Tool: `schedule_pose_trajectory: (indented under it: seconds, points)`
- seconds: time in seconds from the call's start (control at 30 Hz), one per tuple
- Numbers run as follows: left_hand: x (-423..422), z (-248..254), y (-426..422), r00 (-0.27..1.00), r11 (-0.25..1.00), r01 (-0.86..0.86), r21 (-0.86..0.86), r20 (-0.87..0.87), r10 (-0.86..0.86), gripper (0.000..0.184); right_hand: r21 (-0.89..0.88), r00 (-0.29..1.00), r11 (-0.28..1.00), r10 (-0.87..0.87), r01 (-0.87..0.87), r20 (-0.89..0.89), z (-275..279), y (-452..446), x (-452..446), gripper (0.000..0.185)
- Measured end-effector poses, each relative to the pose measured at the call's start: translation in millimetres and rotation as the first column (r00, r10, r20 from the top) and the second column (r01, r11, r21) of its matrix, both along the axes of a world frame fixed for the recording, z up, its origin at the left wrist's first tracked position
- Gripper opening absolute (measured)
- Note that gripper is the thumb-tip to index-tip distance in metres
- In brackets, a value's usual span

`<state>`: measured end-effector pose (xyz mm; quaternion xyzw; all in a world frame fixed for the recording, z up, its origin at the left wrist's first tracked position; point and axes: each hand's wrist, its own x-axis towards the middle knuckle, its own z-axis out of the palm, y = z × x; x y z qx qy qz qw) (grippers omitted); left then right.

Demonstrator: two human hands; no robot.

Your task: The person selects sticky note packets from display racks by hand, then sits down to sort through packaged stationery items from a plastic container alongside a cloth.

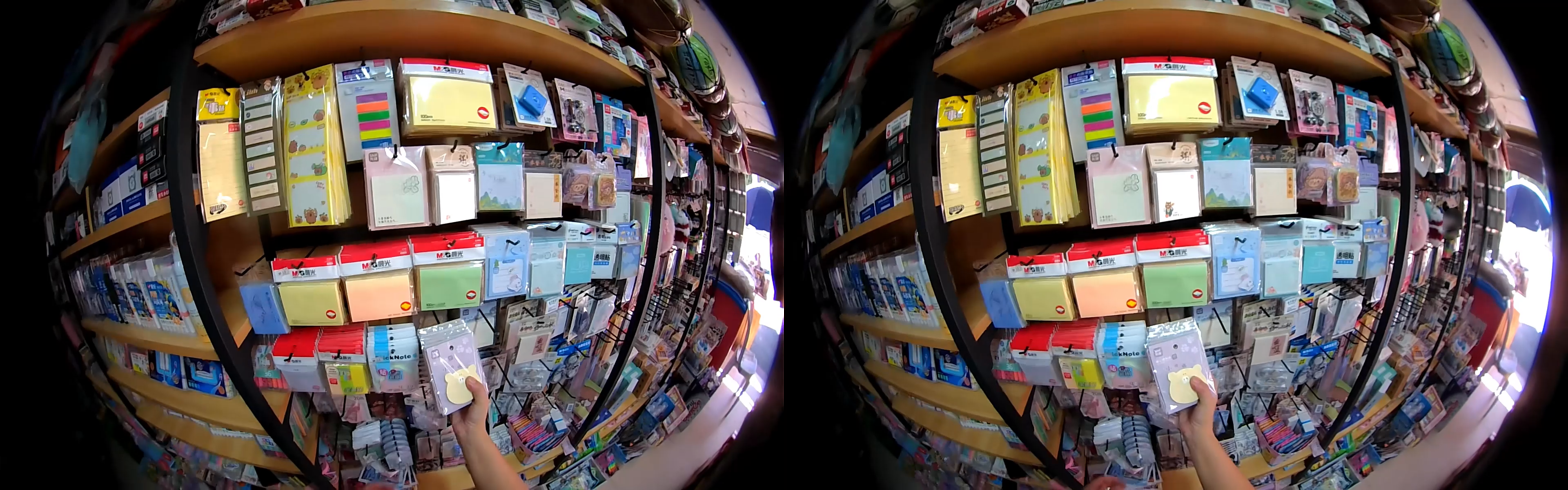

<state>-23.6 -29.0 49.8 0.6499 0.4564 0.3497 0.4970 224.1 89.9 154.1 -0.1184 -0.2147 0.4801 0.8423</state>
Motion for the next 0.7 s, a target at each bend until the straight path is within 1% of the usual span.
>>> schedule_pose_trajectory:
  seconds: [0.07,0.1,0.17,0.23,0.3,0.4,0.43,0.53,0.57,0.67,0.7]
  points:
    - [27,29,20,0.967,0.998,0.067,-0.012,0.247,-0.062,0.041,0.011,1.0,1.0,-0.01,0.01,0.002,-5,3,-1,0.048]
    - [40,45,34,0.926,0.995,0.098,-0.007,0.368,-0.088,0.044,0.02,1.0,1.0,-0.015,0.014,0.004,-5,4,-2,0.048]
    - [66,72,72,0.938,0.962,0.106,0.253,0.297,-0.181,0.064,0.008,1.0,1.0,0.017,-0.017,0.0,-1,0,-3,0.047]
    - [97,96,105,0.899,0.953,0.149,0.263,0.366,-0.241,0.079,0.002,0.999,0.999,0.037,-0.037,0.011,1,-5,-2,0.047]
    - [128,114,128,0.81,0.956,0.137,0.26,0.526,-0.259,0.078,0.007,0.998,0.999,0.047,-0.047,0.034,4,-7,-2,0.047]
    - [150,125,149,0.788,0.974,0.167,0.153,0.574,-0.225,0.077,-0.015,0.996,0.997,0.074,-0.073,0.049,-3,-5,3,0.046]
    - [154,124,152,0.803,0.988,0.134,0.071,0.576,-0.151,0.073,-0.007,0.995,0.998,0.07,-0.07,0.077,-5,-6,4,0.046]
    - [159,121,154,0.79,0.99,0.108,0.092,0.596,-0.142,0.067,-0.047,0.988,0.996,0.075,-0.07,0.135,-10,-8,14,0.047]
    - [159,122,152,0.786,0.991,0.095,0.096,0.603,-0.134,0.065,-0.036,0.975,0.997,0.072,-0.066,0.209,-17,-7,21,0.051]
    - [155,130,149,0.78,0.993,0.07,0.1,0.615,-0.117,0.058,-0.069,0.925,0.978,0.21,-0.199,0.315,-15,-22,47,0.059]
    - [155,131,150,0.78,0.992,0.075,0.097,0.614,-0.119,0.057,-0.098,0.884,0.97,0.242,-0.221,0.399,-18,-20,59,0.072]
